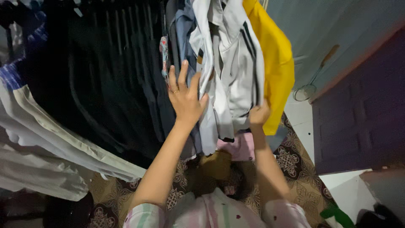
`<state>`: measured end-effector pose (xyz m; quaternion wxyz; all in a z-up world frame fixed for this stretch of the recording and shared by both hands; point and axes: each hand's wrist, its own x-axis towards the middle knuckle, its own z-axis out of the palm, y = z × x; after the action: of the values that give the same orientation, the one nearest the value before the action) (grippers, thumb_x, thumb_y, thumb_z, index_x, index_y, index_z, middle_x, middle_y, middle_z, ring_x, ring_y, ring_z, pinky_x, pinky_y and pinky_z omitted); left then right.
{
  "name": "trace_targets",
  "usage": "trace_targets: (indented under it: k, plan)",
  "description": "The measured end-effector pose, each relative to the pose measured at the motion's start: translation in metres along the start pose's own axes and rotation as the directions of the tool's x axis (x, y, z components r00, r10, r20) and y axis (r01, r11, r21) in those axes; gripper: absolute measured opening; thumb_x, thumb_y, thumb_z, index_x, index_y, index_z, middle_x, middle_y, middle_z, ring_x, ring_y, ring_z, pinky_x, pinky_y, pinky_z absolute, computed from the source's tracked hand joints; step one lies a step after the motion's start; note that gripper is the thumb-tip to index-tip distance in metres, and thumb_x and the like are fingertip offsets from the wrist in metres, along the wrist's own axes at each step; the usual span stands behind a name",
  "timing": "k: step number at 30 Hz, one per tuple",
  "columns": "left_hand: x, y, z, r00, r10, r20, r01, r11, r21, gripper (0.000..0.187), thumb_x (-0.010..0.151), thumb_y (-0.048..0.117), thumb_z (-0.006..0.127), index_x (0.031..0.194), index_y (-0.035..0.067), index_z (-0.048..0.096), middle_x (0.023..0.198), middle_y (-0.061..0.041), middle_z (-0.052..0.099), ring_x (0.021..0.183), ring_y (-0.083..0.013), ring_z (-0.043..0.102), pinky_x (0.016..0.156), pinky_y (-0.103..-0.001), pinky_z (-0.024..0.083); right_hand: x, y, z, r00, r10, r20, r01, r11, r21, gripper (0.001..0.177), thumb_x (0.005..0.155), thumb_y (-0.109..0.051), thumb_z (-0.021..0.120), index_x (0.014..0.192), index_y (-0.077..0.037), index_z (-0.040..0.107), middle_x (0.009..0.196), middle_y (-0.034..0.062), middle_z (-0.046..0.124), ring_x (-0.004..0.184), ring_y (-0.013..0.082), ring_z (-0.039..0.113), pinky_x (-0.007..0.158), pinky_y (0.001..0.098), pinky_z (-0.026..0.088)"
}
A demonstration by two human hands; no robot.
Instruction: The person picks up clothes from a bed, places them on hangers, and hangs them on a clothing rack. The person handles several shirts and pants, organizing them by color on the rack.
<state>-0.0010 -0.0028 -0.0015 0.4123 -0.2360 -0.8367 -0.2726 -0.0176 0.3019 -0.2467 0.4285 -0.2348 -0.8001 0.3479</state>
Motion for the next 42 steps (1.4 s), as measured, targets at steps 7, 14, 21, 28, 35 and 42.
trace_targets:
  k: [7, 14, 21, 28, 35, 42]
  plan:
    - [-0.045, 0.006, 0.037, 0.995, 0.093, -0.039, -0.091, 0.995, 0.044, 0.067, 0.079, 0.032, 0.082, 0.14, 0.021, 0.058, 0.159, -0.011, 0.032, 0.15, -0.0504, 0.022, 0.116, -0.073, 0.024, -0.089, 0.017, 0.028, 0.597, 0.018, 0.802, 0.35, 0.894, -0.281, 0.022, 0.09, -0.024, 0.067, 0.098, -0.004, 0.07, 0.09, 0.0162, 0.071, 0.079, 0.0313, 0.067, 0.07, 0.0442, 0.052]
    - [-0.132, -0.009, 0.074, 0.996, -0.014, 0.085, 0.028, 0.986, -0.163, 0.078, 0.088, 0.024, 0.076, 0.157, 0.02, 0.04, 0.16, -0.024, 0.024, 0.148, -0.0591, 0.021, 0.119, -0.069, 0.028, -0.11, -0.085, -0.02, 0.704, 0.218, 0.676, -0.357, 0.931, 0.072, 0.029, 0.084, -0.029, 0.079, 0.1, -0.007, 0.069, 0.08, 0.0056, 0.073, 0.066, 0.0189, 0.065, 0.06, 0.0351, 0.052]
    - [-0.172, -0.02, 0.086, 0.969, -0.105, 0.224, 0.133, 0.984, -0.116, 0.036, 0.084, 0.02, 0.076, 0.119, 0.01, 0.073, 0.145, -0.025, 0.047, 0.146, -0.0527, 0.029, 0.112, -0.06, 0.037, -0.059, -0.154, -0.017, 0.957, 0.041, 0.288, -0.148, 0.921, 0.361, 0.035, 0.087, -0.028, 0.08, 0.109, -0.003, 0.069, 0.091, 0.0137, 0.074, 0.084, 0.0272, 0.069, 0.076, 0.0416, 0.056]
    - [-0.204, -0.03, 0.095, 0.969, -0.122, 0.213, 0.134, 0.99, -0.042, 0.018, 0.086, 0.024, 0.077, 0.095, 0.008, 0.076, 0.142, -0.024, 0.05, 0.135, -0.0531, 0.045, 0.104, -0.053, 0.049, -0.088, -0.076, 0.002, 0.959, -0.03, 0.282, 0.044, 0.998, -0.041, 0.042, 0.08, -0.019, 0.077, 0.119, -0.004, 0.068, 0.099, 0.0209, 0.073, 0.093, 0.039, 0.069, 0.082, 0.0478, 0.055]
    - [-0.214, -0.046, 0.09, 0.863, -0.378, 0.334, 0.399, 0.917, 0.005, 0.018, 0.089, 0.023, 0.073, 0.097, 0.007, 0.076, 0.146, -0.023, 0.053, 0.115, -0.0448, 0.062, 0.094, -0.05, 0.051, -0.086, 0.051, -0.023, 0.87, 0.043, 0.491, -0.028, 0.999, -0.039, 0.041, 0.081, -0.015, 0.073, 0.119, -0.001, 0.068, 0.104, 0.0201, 0.073, 0.097, 0.0364, 0.069, 0.085, 0.0468, 0.056]
    - [-0.215, -0.024, 0.09, 0.909, -0.346, 0.233, 0.344, 0.938, 0.05, 0.02, 0.089, 0.028, 0.073, 0.095, 0.009, 0.075, 0.141, -0.025, 0.051, 0.122, -0.0473, 0.054, 0.096, -0.055, 0.046, -0.067, 0.099, -0.051, 0.835, 0.031, 0.55, 0.087, 0.978, -0.187, 0.039, 0.083, -0.011, 0.068, 0.12, 0.001, 0.069, 0.109, 0.0193, 0.072, 0.101, 0.0338, 0.068, 0.088, 0.0459, 0.056]
